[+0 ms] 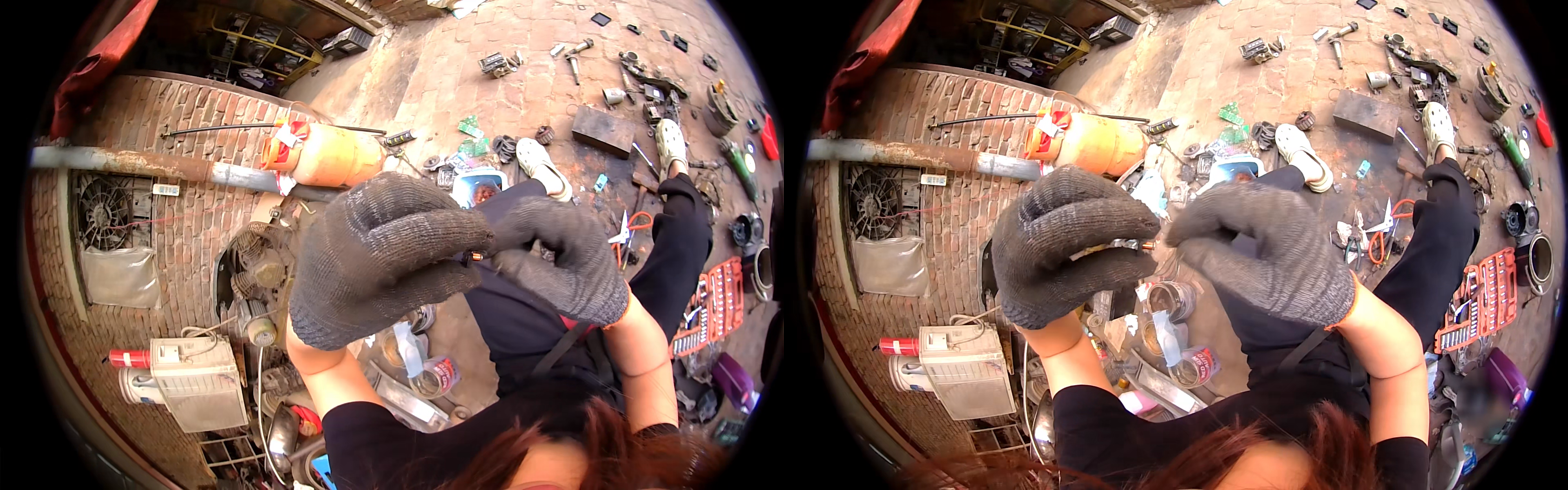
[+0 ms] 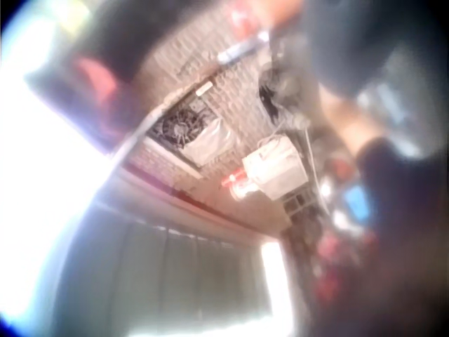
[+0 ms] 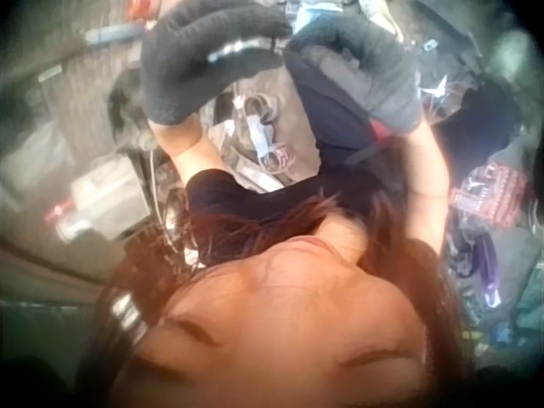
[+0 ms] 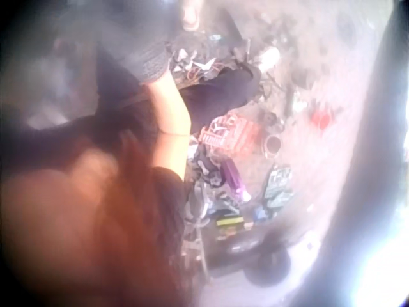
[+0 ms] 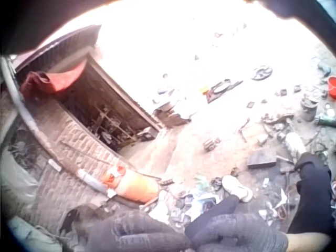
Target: The person sits on the floor and manipulates a small electronic component with gloved hands, using a thin wire and orange-handled scissors to cut and adjust parts. The workspace is cluttered with tools and electronic parts.
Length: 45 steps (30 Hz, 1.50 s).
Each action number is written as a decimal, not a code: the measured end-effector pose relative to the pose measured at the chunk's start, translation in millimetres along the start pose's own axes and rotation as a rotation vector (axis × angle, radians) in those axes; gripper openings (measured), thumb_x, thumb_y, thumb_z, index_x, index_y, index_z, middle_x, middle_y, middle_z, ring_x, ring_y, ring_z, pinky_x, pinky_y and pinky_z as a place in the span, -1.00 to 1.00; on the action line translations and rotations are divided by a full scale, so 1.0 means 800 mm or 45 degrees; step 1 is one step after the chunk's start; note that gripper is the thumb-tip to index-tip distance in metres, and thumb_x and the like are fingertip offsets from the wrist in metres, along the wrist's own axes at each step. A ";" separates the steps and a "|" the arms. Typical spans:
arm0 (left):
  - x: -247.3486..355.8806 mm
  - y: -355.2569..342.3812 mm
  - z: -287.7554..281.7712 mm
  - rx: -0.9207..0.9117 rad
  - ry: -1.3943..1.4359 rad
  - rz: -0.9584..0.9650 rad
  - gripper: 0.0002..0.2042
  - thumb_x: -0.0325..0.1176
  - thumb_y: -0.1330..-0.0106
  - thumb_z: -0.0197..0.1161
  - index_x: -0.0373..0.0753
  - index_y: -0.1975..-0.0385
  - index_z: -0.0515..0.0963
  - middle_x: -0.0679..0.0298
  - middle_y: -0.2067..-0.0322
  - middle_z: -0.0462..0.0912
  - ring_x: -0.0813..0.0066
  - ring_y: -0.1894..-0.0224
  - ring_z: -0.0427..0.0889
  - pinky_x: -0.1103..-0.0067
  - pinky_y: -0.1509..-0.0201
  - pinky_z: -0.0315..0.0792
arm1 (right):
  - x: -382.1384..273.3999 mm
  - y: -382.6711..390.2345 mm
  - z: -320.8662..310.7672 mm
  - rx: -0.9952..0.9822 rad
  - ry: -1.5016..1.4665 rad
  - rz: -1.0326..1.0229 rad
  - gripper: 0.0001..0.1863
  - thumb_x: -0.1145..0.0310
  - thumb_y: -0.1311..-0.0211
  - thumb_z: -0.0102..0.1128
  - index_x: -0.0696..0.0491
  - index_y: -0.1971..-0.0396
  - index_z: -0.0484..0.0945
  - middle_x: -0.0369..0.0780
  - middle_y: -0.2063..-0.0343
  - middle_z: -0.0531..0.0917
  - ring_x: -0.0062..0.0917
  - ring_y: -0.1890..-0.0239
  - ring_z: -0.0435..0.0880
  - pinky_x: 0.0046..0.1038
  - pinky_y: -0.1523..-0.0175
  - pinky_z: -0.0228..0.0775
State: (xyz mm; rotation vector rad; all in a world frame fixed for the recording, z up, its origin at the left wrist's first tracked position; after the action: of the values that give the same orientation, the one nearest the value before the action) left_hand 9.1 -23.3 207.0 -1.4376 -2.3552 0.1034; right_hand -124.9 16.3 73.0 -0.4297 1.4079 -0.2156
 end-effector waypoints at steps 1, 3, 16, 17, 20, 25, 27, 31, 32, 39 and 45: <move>0.000 0.001 -0.001 -0.031 -0.019 0.007 -0.66 -0.42 0.37 0.45 -0.33 0.47 0.64 0.20 0.48 0.62 0.34 0.41 0.59 0.52 0.34 0.43 | -0.002 0.001 -0.005 0.038 0.187 -0.031 -0.74 0.46 -0.02 0.27 0.14 0.23 0.58 -0.25 0.37 0.64 -0.65 0.36 0.57 -0.59 0.27 0.40; -0.001 0.003 0.003 0.014 -0.080 0.020 -0.68 -0.44 0.34 0.46 -0.31 0.46 0.64 0.21 0.44 0.63 0.34 0.39 0.60 0.53 0.34 0.44 | 0.001 0.007 -0.005 0.155 0.061 -0.043 -0.83 0.47 0.01 0.27 0.12 0.35 0.61 -0.24 0.42 0.63 -0.58 0.40 0.58 -0.54 0.31 0.38; -0.005 0.002 0.014 -0.037 0.199 -0.030 -0.66 -0.39 0.34 0.46 -0.32 0.44 0.64 0.22 0.48 0.63 0.35 0.39 0.59 0.53 0.36 0.42 | 0.028 0.034 -0.002 0.238 0.034 0.038 -0.87 0.52 0.01 0.25 0.12 0.40 0.59 -0.20 0.47 0.62 -0.46 0.41 0.60 -0.47 0.30 0.38; -0.006 0.003 0.014 -0.051 0.216 -0.040 -0.65 -0.39 0.33 0.46 -0.32 0.44 0.64 0.23 0.48 0.62 0.36 0.39 0.59 0.53 0.35 0.42 | 0.026 0.035 -0.003 0.273 0.042 0.026 -0.87 0.52 0.02 0.26 0.13 0.40 0.59 -0.20 0.47 0.62 -0.46 0.41 0.60 -0.47 0.30 0.38; -0.007 -0.001 0.015 -0.090 0.001 -0.064 -0.65 -0.40 0.30 0.47 -0.30 0.40 0.64 0.24 0.45 0.62 0.38 0.38 0.59 0.55 0.32 0.42 | 0.020 0.038 -0.008 0.345 0.062 0.003 -0.86 0.51 0.03 0.27 0.13 0.40 0.59 -0.19 0.47 0.61 -0.46 0.42 0.59 -0.47 0.30 0.38; -0.006 -0.001 0.017 -0.076 -0.122 0.003 -0.67 -0.42 0.27 0.47 -0.27 0.39 0.64 0.25 0.42 0.64 0.40 0.37 0.59 0.55 0.31 0.43 | 0.009 0.045 -0.009 0.186 0.070 -0.144 -0.83 0.46 0.06 0.31 0.08 0.39 0.62 -0.18 0.47 0.59 -0.33 0.42 0.58 -0.42 0.28 0.39; -0.005 0.000 0.020 -0.023 -0.101 -0.024 -0.67 -0.42 0.27 0.47 -0.27 0.39 0.64 0.25 0.42 0.64 0.39 0.37 0.59 0.54 0.31 0.43 | 0.017 0.046 -0.006 0.126 0.168 -0.225 -0.80 0.41 0.08 0.33 0.07 0.38 0.62 -0.19 0.47 0.59 -0.28 0.42 0.57 -0.40 0.29 0.40; -0.005 -0.003 0.018 0.012 0.055 -0.056 -0.66 -0.42 0.29 0.47 -0.29 0.40 0.64 0.23 0.44 0.64 0.37 0.39 0.59 0.53 0.32 0.42 | 0.021 0.044 -0.005 0.141 0.190 -0.155 -0.82 0.44 0.07 0.30 0.09 0.38 0.61 -0.20 0.47 0.60 -0.31 0.43 0.58 -0.41 0.30 0.40; -0.006 -0.004 0.018 0.007 0.111 -0.060 -0.66 -0.42 0.30 0.46 -0.29 0.40 0.64 0.22 0.44 0.64 0.36 0.39 0.59 0.53 0.33 0.42 | 0.023 0.042 -0.005 0.151 0.156 -0.123 -0.83 0.46 0.06 0.29 0.10 0.38 0.61 -0.20 0.47 0.60 -0.32 0.43 0.58 -0.41 0.31 0.39; -0.008 -0.003 0.017 -0.176 0.048 0.006 -0.67 -0.39 0.28 0.45 -0.30 0.41 0.64 0.20 0.45 0.62 0.33 0.38 0.59 0.52 0.34 0.42 | 0.013 0.046 -0.022 0.505 0.196 -0.163 -0.89 0.53 0.07 0.26 0.11 0.46 0.60 -0.23 0.53 0.59 -0.43 0.51 0.54 -0.47 0.38 0.34; -0.012 -0.003 0.024 0.022 -0.066 0.012 -0.67 -0.41 0.26 0.46 -0.26 0.38 0.63 0.24 0.44 0.63 0.36 0.36 0.60 0.54 0.32 0.44 | 0.001 0.054 -0.014 0.102 -0.055 -0.285 -0.84 0.44 0.12 0.34 0.03 0.44 0.64 -0.25 0.51 0.58 -0.37 0.42 0.57 -0.41 0.30 0.39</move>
State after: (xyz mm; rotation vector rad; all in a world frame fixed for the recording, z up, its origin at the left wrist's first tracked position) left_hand 3.9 -30.2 187.0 -1.4548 -2.3831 0.1653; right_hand -140.2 53.0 53.2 -0.5224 1.3037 -0.4404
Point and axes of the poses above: each hand's wrist, its own y-axis away from the middle knuckle, its own z-axis out of the palm, x = y × z, the point moved 3 cm from there along -y, towards the middle knuckle
